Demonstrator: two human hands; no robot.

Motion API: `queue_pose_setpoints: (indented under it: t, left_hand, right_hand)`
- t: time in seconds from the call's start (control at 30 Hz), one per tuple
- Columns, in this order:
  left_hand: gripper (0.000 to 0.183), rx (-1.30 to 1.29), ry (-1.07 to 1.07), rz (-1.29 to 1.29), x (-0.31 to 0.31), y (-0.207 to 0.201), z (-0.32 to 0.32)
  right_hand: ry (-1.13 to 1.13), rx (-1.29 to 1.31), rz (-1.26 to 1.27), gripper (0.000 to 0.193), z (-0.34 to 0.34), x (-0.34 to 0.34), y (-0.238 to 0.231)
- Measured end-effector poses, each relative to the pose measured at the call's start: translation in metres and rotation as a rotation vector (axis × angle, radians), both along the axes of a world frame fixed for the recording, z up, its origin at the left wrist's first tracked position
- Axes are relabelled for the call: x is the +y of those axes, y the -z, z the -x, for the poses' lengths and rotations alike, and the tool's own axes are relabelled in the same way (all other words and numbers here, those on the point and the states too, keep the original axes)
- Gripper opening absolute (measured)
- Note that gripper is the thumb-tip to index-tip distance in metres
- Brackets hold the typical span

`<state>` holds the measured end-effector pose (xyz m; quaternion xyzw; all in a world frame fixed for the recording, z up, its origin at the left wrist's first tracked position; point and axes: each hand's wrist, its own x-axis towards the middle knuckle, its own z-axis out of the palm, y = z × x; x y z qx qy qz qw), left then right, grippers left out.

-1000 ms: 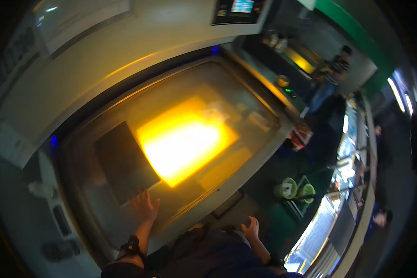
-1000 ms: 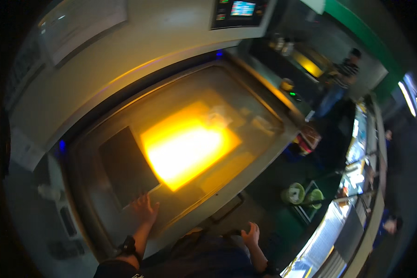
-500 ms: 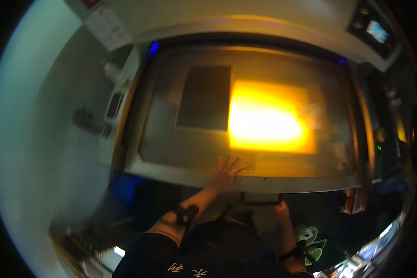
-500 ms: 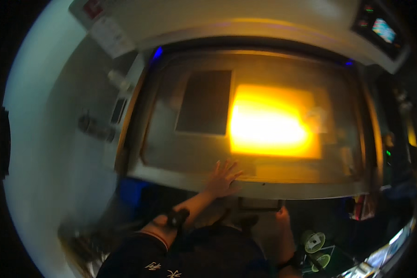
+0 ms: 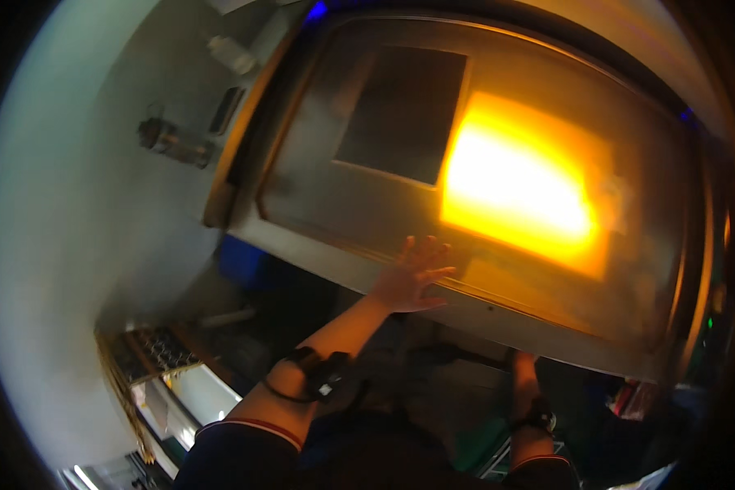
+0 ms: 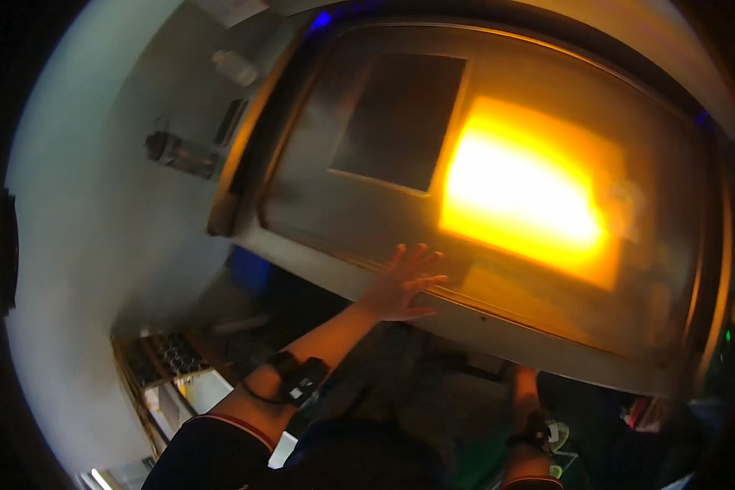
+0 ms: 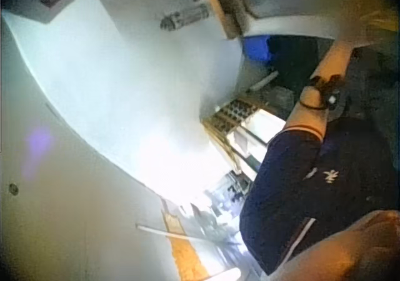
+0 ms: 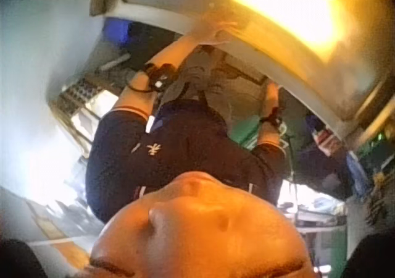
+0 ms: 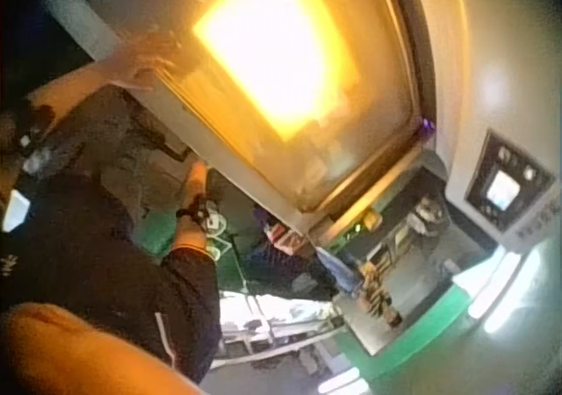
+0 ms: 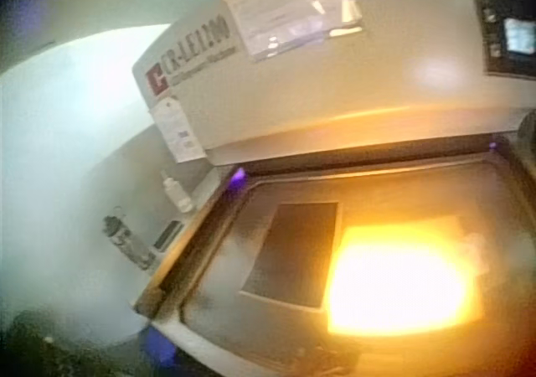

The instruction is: Processing printed circuit boards using an LED exposure machine and a conveyor system in a factory setting.

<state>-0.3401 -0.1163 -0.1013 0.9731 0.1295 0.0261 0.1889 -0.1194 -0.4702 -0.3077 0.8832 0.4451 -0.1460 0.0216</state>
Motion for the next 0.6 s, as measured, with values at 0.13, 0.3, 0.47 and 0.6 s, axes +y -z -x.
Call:
queue_pose_setpoints:
  t: [0.13,0.3,0.47,0.6]
  left_hand:
    - [0.062,0.007,0.018,0.009,-0.001,-0.011,-0.003]
    - [0.061,0.013,0.021,0.000,-0.007,-0.002,-0.013]
    - [0.060,0.013,0.007,-0.009,-0.004,-0.012,-0.003]
    - [0.058,0.118,-0.093,0.059,-0.002,-0.012,-0.004]
  right_hand:
    - [-0.021,-0.016,-0.063,0.031,0.010,-0.002,-0.009]
    - [0.087,-0.125,0.039,0.034,0.018,-0.028,-0.040]
    - [0.305,0.257,-0.108,0.040,0.060,-0.065,-0.143]
    - [0.162,0.374,0.224,0.040,0.083,-0.069,-0.232]
